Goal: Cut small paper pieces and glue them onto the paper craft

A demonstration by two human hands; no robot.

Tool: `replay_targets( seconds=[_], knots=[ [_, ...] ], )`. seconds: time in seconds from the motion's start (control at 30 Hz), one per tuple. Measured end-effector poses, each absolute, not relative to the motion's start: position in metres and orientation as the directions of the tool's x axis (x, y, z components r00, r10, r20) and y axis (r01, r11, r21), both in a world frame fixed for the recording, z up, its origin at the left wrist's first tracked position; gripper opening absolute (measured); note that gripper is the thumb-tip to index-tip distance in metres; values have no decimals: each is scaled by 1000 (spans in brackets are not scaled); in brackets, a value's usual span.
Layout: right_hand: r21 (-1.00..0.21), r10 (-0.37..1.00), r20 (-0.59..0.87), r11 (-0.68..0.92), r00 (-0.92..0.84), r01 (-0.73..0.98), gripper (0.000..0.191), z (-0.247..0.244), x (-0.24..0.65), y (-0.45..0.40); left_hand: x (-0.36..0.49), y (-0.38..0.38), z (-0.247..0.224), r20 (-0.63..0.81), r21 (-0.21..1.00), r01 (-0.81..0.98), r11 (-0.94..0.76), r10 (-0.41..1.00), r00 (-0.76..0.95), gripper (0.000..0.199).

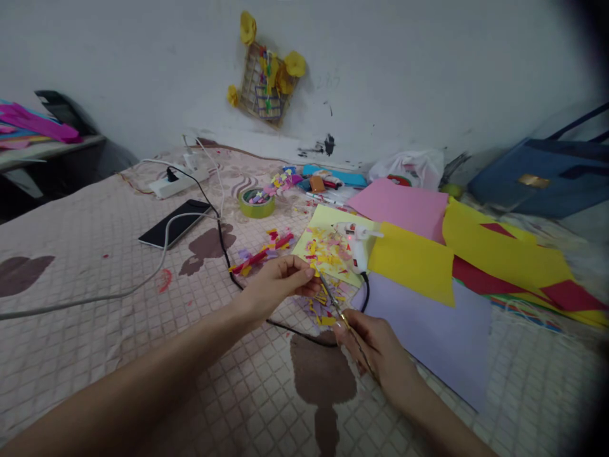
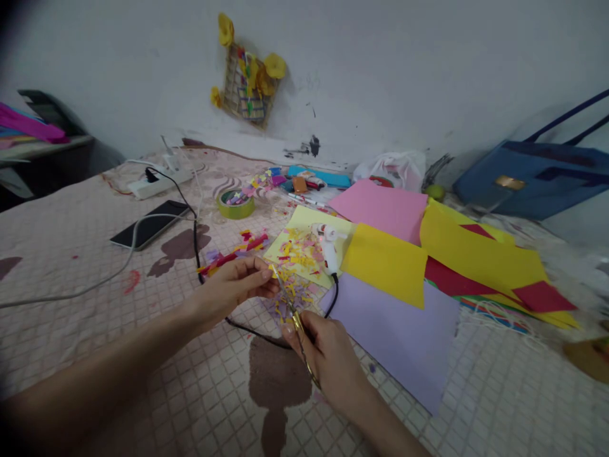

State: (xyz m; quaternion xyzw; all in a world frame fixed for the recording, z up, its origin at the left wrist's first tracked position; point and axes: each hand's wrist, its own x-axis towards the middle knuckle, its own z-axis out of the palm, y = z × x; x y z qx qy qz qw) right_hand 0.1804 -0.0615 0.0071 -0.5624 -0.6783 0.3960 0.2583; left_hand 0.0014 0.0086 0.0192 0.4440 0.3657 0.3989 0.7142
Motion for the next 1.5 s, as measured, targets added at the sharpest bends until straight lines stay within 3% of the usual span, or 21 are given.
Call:
replay_targets(
  seconds=[0.93,1.5],
  knots=[
    [-729,960,-103,105,-260,676,36,8,182,-60,-2,13,18,-119,960,-186,211,904,411,23],
    [-893,945,-195,-60,-264,446,37,4,183,-63,-2,12,20,-133,955,-191,228,902,411,18]
  ],
)
